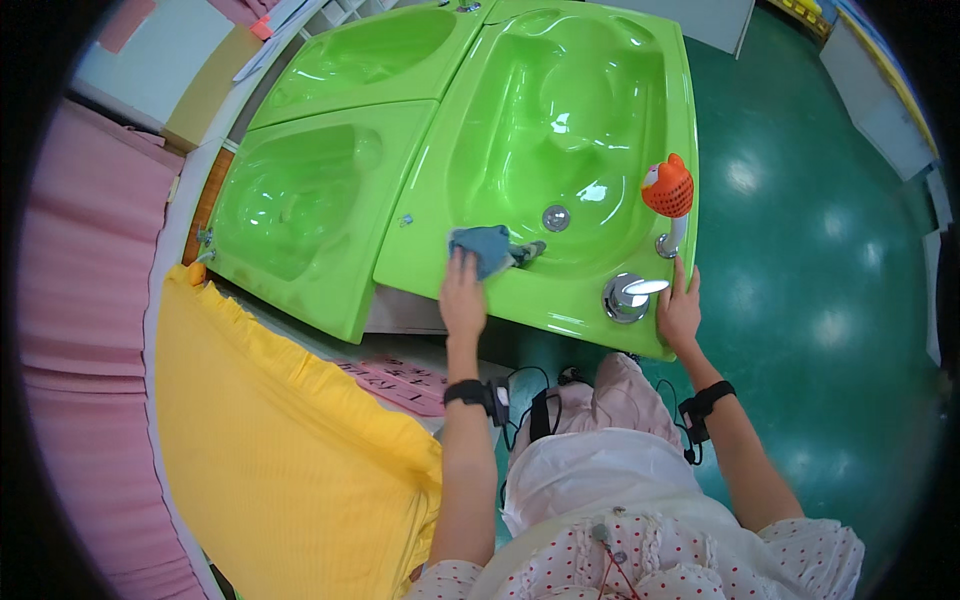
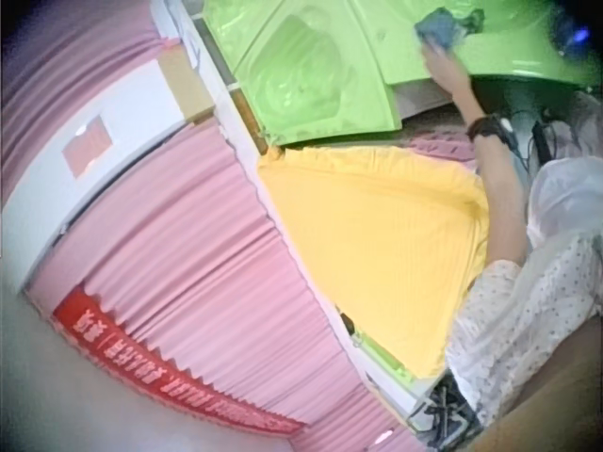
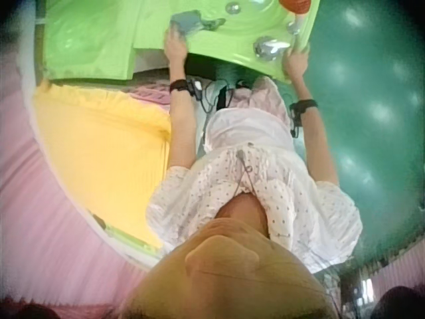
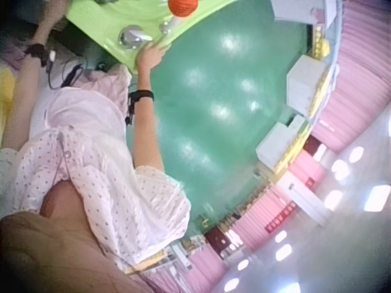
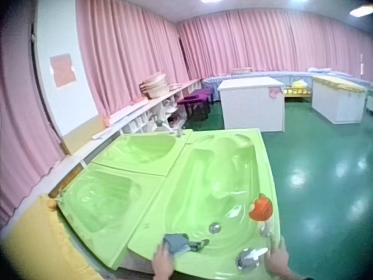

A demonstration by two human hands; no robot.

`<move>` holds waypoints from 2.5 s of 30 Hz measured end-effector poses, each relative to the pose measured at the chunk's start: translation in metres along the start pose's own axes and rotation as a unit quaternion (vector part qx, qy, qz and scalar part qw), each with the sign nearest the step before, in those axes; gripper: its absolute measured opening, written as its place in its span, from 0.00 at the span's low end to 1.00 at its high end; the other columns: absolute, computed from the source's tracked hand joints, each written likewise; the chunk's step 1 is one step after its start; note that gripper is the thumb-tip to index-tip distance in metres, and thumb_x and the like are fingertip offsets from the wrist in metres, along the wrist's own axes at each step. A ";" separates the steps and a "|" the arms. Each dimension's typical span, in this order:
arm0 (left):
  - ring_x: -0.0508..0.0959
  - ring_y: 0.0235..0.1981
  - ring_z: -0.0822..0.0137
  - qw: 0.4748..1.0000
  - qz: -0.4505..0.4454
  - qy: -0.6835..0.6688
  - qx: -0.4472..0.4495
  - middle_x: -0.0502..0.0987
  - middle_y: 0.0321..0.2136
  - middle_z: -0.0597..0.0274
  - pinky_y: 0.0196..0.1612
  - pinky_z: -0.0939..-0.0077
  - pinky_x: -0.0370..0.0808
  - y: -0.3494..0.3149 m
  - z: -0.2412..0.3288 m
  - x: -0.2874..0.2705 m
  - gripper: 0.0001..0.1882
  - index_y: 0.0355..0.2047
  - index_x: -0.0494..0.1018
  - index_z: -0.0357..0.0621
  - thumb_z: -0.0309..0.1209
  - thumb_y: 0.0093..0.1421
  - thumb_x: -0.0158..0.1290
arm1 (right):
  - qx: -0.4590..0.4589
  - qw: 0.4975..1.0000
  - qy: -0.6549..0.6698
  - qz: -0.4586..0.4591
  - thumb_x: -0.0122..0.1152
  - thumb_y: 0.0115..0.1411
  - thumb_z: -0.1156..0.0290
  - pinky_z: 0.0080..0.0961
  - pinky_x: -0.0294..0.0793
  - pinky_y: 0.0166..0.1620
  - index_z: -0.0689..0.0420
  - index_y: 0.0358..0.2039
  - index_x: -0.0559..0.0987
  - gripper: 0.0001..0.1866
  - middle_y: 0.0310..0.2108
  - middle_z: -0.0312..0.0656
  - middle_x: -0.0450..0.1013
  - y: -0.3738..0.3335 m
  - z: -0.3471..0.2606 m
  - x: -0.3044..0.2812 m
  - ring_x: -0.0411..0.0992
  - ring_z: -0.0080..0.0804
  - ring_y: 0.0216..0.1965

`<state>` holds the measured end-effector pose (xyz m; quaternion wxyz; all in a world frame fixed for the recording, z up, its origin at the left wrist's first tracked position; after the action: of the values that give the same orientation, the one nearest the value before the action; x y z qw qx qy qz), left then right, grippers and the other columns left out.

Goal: The person wets a cloth in a green sink, walks over to a white square table, and uses the cloth to thoroughly wipe down the entire surface of the table.

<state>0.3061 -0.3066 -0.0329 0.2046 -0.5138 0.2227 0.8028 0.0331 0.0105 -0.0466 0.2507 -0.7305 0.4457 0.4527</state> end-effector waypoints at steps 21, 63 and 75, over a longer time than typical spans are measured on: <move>0.73 0.34 0.39 0.966 0.020 -0.009 -0.257 0.74 0.28 0.36 0.36 0.53 0.69 -0.104 -0.021 0.023 0.15 0.28 0.70 0.28 0.33 0.54 0.51 | -0.004 0.996 0.086 -0.007 0.47 0.56 0.63 0.43 0.72 0.40 0.46 0.61 0.53 0.32 0.56 0.65 0.50 0.004 0.021 0.000 0.68 0.60 0.40; 0.75 0.33 0.49 0.717 -0.478 -0.194 0.469 0.73 0.30 0.40 0.35 0.63 0.71 -0.220 1.037 0.262 0.35 0.34 0.63 0.32 0.47 0.37 0.65 | -0.020 0.949 0.315 0.001 0.63 0.48 0.69 0.31 0.72 0.40 0.48 0.51 0.68 0.27 0.55 0.50 0.56 0.148 0.606 -0.443 0.67 0.39 0.47; 0.73 0.31 0.42 0.770 -0.388 -0.107 0.495 0.71 0.35 0.46 0.34 0.54 0.70 -0.143 1.218 0.400 0.22 0.39 0.58 0.40 0.32 0.49 0.55 | 0.014 0.961 0.239 -0.137 0.55 0.56 0.62 0.28 0.61 0.19 0.63 0.24 0.73 0.15 0.12 0.44 0.67 0.309 0.793 -0.506 0.65 0.35 0.14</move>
<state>-0.6628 0.5417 0.0336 0.7471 -0.2946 0.3480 0.4837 -0.6833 0.6882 0.0439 0.2072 -0.8678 0.3946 0.2198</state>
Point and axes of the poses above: each hand's wrist, its own y-axis towards the middle knuckle, its own x-axis out of the palm, z = x × y, the point moved 10 cm from there along y, towards the middle knuckle
